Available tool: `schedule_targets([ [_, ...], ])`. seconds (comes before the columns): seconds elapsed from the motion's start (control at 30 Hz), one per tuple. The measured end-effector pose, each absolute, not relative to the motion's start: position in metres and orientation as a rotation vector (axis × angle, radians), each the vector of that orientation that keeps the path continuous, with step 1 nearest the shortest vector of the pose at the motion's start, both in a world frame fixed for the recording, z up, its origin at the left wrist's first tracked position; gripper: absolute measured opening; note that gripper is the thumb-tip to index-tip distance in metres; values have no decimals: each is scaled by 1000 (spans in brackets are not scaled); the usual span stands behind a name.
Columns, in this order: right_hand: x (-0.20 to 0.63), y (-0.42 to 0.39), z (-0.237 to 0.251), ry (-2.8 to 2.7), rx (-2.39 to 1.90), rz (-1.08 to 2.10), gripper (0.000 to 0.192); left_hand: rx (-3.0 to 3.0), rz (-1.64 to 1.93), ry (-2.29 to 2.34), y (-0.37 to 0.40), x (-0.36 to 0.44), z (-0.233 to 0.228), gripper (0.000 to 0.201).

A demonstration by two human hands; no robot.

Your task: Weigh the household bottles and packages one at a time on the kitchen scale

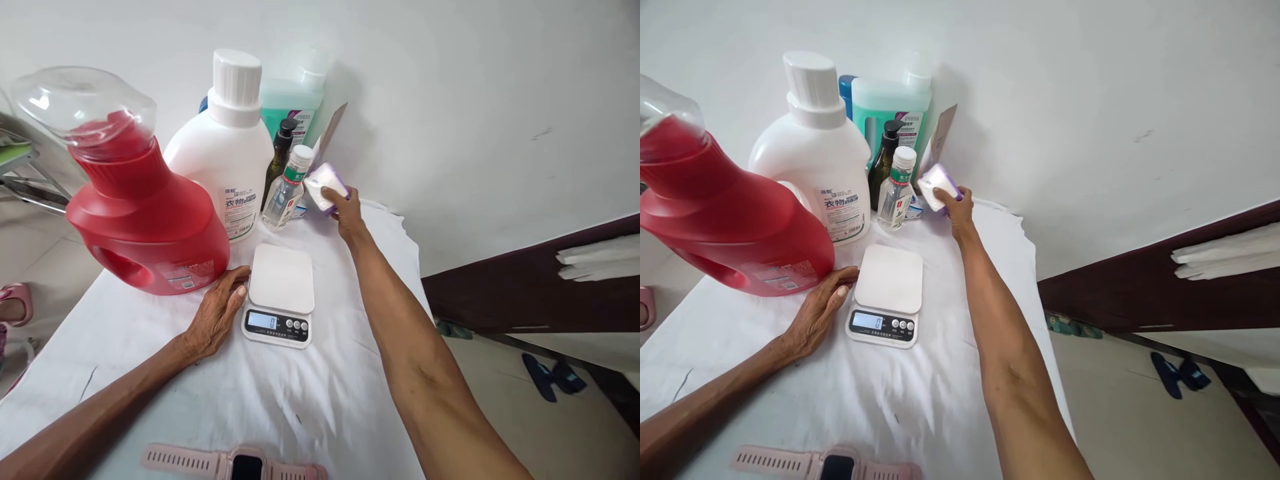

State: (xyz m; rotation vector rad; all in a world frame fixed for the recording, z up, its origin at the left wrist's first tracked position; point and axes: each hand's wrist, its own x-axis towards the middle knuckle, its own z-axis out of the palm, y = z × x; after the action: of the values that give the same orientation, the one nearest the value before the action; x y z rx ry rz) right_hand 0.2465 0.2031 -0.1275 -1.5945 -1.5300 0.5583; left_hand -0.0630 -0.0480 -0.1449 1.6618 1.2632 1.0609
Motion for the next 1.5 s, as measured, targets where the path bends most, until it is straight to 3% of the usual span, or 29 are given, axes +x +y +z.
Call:
schedule_targets([
  [0.2, 261, 113, -90, -1445, -1339, 655, 72, 1671, 1047, 1261, -48, -64, -147, 52],
  [0.43, 205, -16, -80, -1632, -1380, 546, 97, 1710, 1079, 1260, -47, -64, -153, 44],
  [0.6, 168, -28, -102, -1707, -1476, 322, 103, 1755, 1113, 1239, -44, -66, -164, 46],
  [0.73, 155, -28, -116, -1744, -1496, 163, 103, 1775, 1140, 1204, -42, -67, -171, 58],
  [0.9, 147, -34, -121, -1732, -1496, 147, 107, 1800, 1162, 1187, -40, -69, -173, 65],
  [1.03, 155, -41, -117, -1656, -1415, 323, 96, 1826, 1143, 1179, -39, -69, -171, 68],
  [1.23, 171, -61, -128, -1065, -1419, 548, 53, 1834, 1133, 1186, -39, -69, -169, 69],
  [1.5, 183, -60, -162, -826, -1408, 665, 51, 1840, 1125, 1193, -39, -68, -166, 69],
])
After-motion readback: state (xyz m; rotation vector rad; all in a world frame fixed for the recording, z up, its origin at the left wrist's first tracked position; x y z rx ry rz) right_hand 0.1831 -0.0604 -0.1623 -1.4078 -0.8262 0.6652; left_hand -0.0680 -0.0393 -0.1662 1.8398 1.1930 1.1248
